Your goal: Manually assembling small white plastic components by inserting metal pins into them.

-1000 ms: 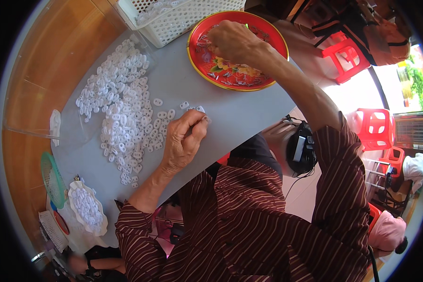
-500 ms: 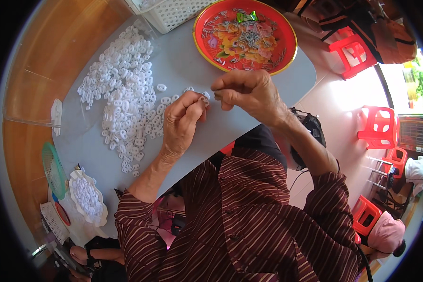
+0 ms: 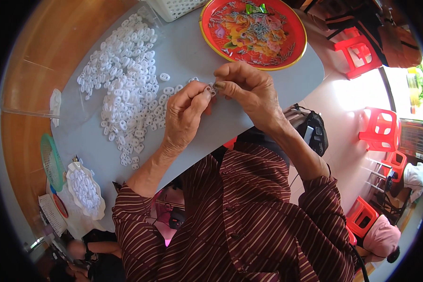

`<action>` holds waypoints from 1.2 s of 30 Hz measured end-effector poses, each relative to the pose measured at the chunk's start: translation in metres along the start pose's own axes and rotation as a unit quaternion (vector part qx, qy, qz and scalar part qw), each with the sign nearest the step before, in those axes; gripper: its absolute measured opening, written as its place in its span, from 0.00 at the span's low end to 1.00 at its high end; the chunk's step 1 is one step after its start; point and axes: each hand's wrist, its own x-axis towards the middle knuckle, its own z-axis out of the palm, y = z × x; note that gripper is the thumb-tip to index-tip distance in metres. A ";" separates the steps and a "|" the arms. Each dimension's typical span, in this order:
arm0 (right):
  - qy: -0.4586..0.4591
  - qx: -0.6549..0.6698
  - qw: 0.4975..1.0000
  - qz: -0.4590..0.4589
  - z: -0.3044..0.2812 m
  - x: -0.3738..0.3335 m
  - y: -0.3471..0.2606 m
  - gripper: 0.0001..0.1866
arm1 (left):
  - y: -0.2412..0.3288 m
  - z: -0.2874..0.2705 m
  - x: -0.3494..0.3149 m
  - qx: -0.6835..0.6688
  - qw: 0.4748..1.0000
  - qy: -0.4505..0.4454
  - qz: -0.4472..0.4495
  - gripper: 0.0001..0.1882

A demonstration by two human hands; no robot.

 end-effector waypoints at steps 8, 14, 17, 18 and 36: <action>0.037 -0.004 0.999 0.004 0.006 -0.002 -0.002 0.10 | -0.002 -0.001 -0.001 0.002 1.000 -0.004 0.001 0.09; 0.048 0.002 0.999 -0.011 0.008 -0.002 0.002 0.10 | -0.002 0.000 -0.001 -0.007 1.000 -0.002 0.011 0.09; 0.046 -0.011 0.999 -0.015 0.009 -0.001 0.003 0.10 | -0.003 0.000 -0.001 -0.005 1.000 0.003 0.007 0.09; 0.047 -0.002 0.999 -0.015 0.010 -0.002 0.003 0.10 | -0.003 0.000 -0.001 -0.003 1.000 0.002 0.007 0.09; -0.026 -0.165 0.984 -0.060 -0.003 -0.001 -0.004 0.05 | 0.002 0.001 -0.004 0.051 0.998 -0.006 0.024 0.07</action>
